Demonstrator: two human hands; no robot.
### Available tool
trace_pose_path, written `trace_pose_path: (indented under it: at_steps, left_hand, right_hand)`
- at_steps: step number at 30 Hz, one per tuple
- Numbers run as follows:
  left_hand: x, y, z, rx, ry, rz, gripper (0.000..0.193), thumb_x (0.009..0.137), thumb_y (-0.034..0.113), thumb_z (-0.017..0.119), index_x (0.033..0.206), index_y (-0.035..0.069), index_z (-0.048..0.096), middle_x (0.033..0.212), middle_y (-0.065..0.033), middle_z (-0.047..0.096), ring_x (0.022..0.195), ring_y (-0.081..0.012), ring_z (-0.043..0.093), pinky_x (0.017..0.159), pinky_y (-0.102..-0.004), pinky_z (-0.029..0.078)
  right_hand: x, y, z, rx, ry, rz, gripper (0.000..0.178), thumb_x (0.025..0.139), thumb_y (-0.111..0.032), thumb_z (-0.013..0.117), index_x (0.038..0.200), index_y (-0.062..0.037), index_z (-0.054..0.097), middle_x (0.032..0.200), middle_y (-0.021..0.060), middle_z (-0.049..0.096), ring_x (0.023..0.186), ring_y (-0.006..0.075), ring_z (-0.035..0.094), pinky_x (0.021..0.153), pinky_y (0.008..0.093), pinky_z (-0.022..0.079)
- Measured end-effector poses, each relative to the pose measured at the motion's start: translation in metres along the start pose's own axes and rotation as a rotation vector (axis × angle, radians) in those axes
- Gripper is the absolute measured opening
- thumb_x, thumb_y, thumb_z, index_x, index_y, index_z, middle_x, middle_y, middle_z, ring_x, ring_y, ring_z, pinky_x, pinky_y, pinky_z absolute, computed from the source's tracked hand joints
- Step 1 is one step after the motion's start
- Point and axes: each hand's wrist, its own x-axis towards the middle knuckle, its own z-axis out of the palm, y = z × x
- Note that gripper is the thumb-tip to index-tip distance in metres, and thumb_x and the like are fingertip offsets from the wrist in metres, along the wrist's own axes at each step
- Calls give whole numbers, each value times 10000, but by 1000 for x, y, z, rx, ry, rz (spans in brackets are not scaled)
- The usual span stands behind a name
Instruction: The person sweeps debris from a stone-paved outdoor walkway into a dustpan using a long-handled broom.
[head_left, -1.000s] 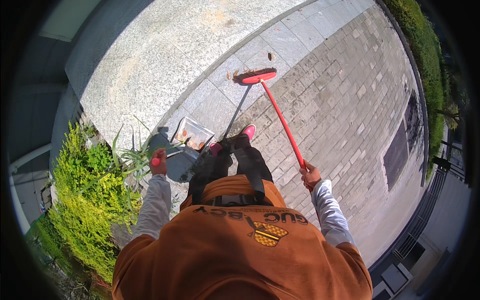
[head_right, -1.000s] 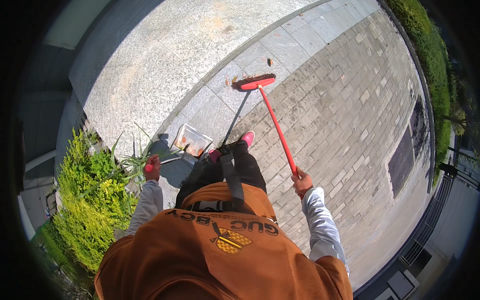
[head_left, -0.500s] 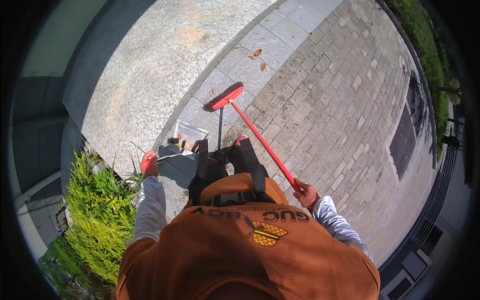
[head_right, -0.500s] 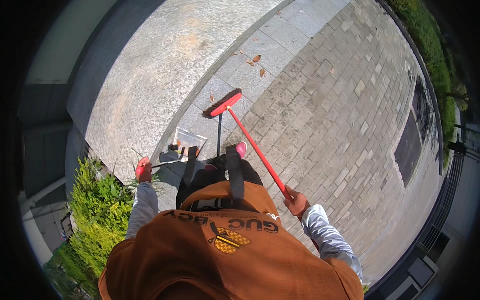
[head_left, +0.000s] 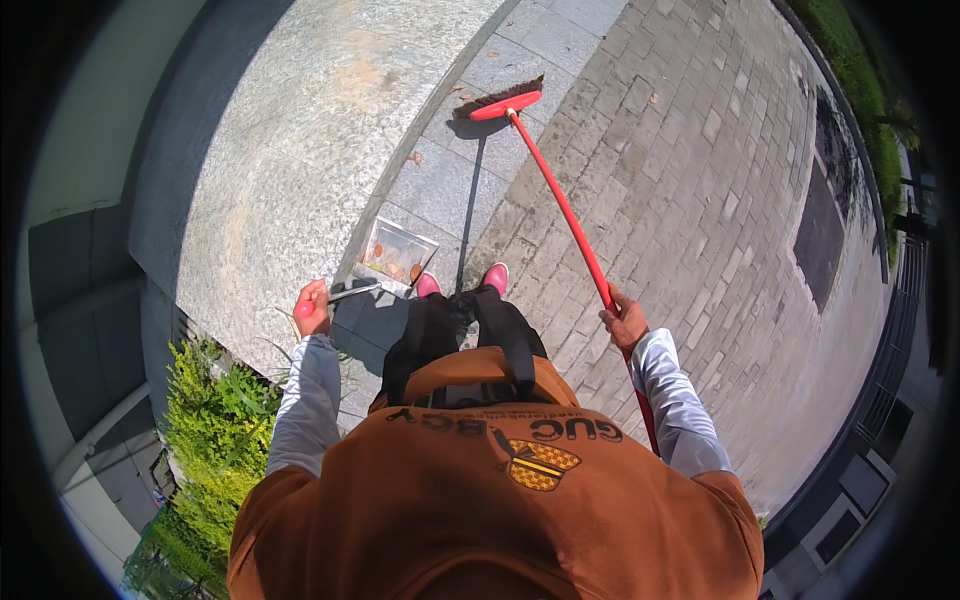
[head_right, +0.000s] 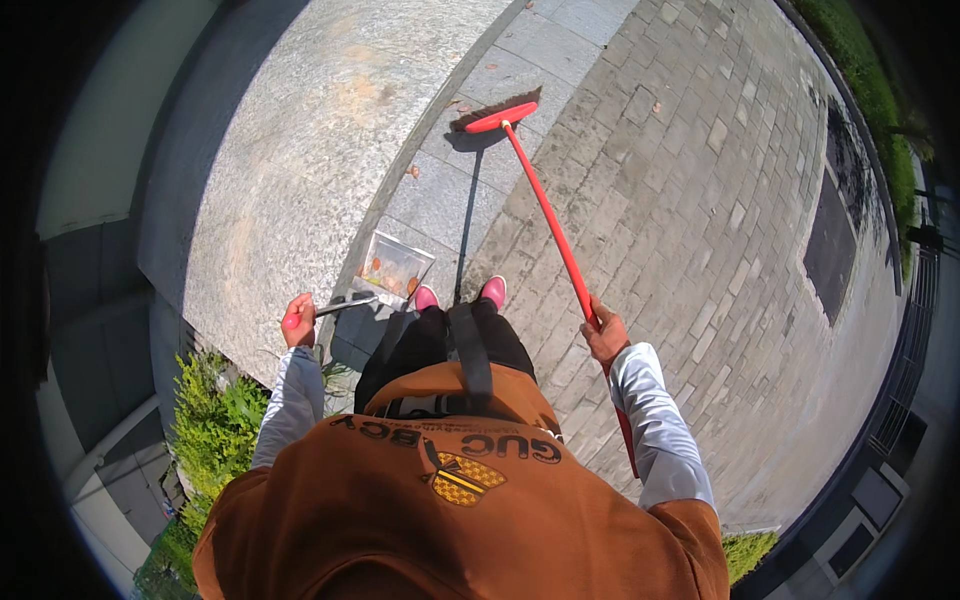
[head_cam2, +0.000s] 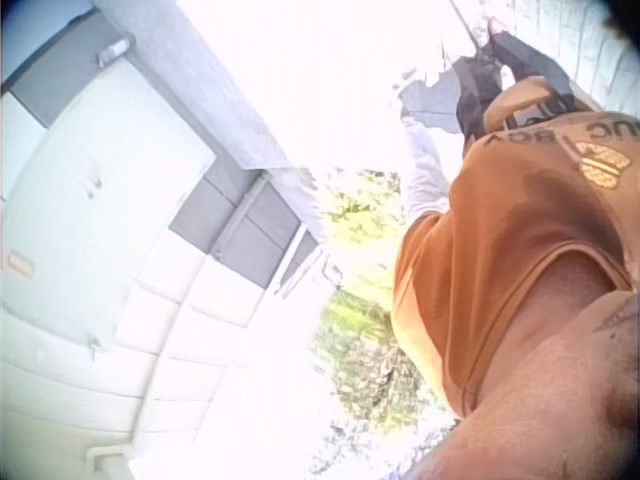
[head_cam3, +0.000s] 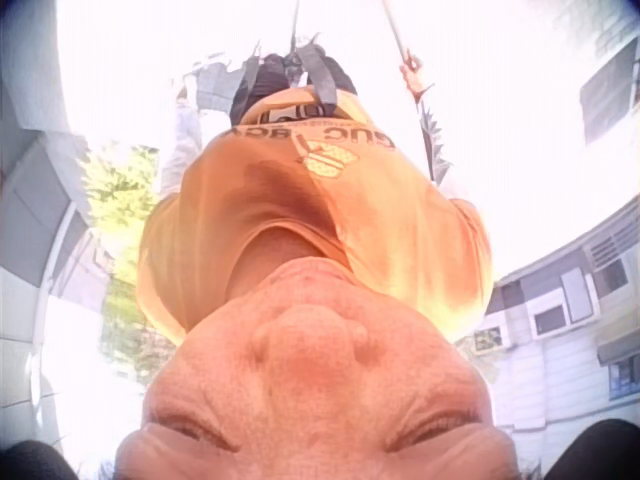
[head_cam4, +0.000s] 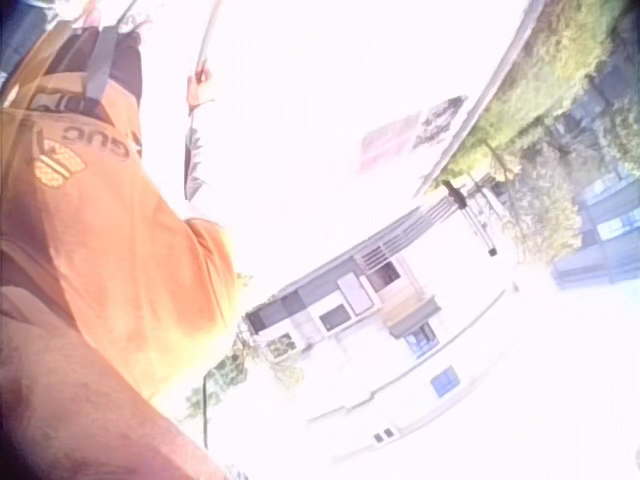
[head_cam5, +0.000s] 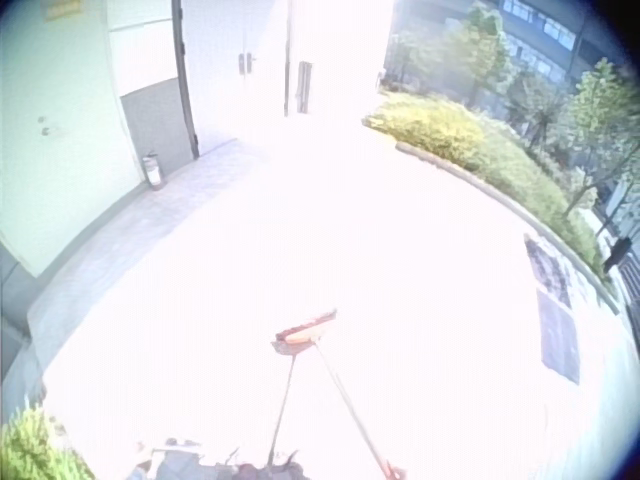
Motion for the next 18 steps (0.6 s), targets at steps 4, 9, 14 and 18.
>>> trace_pose_path:
  at_steps: [4, 9, 14, 18]
  left_hand:
    - [24, -14, -7, 28, -99, -7, 171, 835, 107, 566, 984, 23, 572, 737, 16, 549, 651, -46, 476, 605, -178, 381]
    - [41, -10, -12, 93, -214, 100, 219, 852, 187, 563, 988, 15, 556, 757, 20, 539, 692, -41, 469, 637, -172, 378]
    - [41, 7, -26, 73, -308, 88, 212, 852, 186, 561, 978, 16, 556, 755, 16, 537, 699, -51, 479, 649, -186, 388]
    - [42, 11, -23, 107, -335, 84, 168, 839, 134, 563, 975, 35, 568, 750, 13, 542, 697, -60, 487, 644, -200, 400]
  right_hand:
    - [-81, 16, 41, 10, -118, 142, 575, 761, -44, 516, 1309, -39, 339, 738, 56, 567, 581, 109, 519, 543, 243, 407]
    - [-61, 16, 123, -168, -111, 15, 558, 730, -62, 529, 1270, -31, 391, 1155, 204, 523, 1043, 248, 534, 878, 277, 389]
    - [44, 1, 152, -156, 133, -50, 566, 763, -111, 552, 1300, -96, 374, 736, 99, 573, 581, 159, 506, 561, 277, 403]
    - [70, -51, 142, -57, 190, 38, 556, 789, -106, 525, 1316, -127, 349, 549, 13, 457, 400, 105, 407, 370, 265, 339]
